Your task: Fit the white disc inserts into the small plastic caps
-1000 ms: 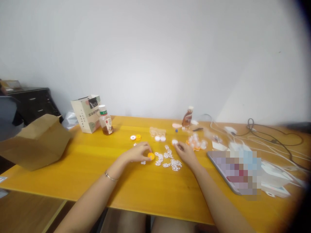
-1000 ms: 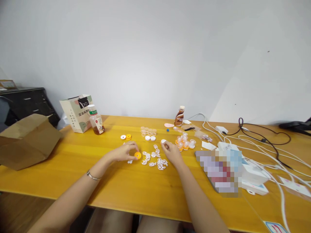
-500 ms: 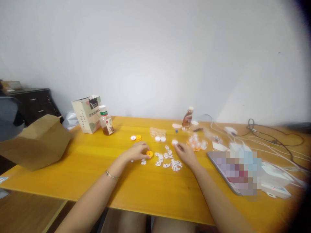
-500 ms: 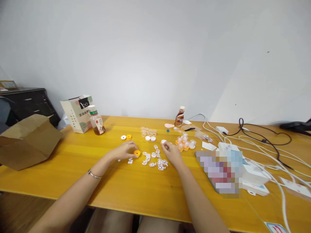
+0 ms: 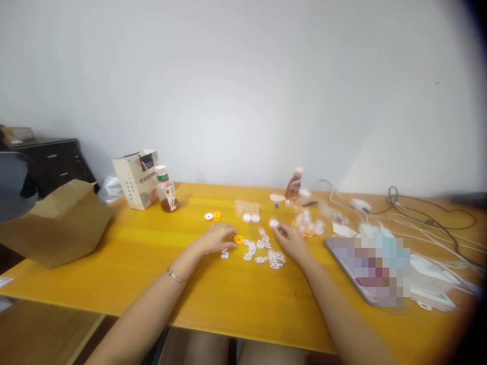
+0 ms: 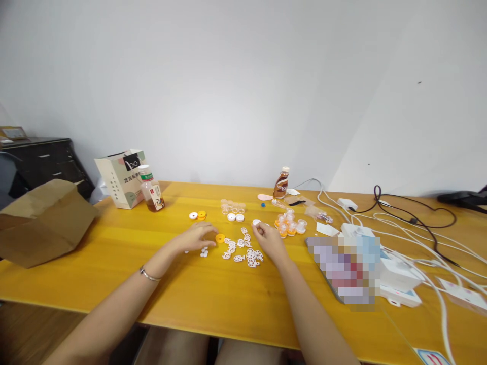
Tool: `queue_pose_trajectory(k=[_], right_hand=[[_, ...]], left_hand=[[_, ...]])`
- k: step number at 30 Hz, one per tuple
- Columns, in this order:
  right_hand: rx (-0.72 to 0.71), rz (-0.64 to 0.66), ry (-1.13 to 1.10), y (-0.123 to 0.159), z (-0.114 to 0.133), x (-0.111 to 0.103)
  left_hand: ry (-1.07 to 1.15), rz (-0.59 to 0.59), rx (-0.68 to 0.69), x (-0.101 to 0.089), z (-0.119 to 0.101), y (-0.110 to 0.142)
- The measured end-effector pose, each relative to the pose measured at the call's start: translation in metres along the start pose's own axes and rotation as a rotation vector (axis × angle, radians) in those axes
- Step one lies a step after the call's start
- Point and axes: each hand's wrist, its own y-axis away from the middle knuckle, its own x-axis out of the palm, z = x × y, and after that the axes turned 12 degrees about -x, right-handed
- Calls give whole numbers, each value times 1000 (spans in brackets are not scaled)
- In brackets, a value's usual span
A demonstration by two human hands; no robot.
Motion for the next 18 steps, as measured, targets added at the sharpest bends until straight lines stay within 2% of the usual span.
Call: queue_pose_trajectory(k=[4,7,13,18], right_hand=[[6,0,2,0,0,1],[16,-5,9,0,1,0],[-3,-5,-15,0,8,2],[-72,45,-100,3,31,23]], left_hand=[[-9,-14,-10,14,-5,-6],[6,-40,-31,16,-6,-11],[133,-162,-113,-7,6,-7],[109,-167,-174,-27,18,1]])
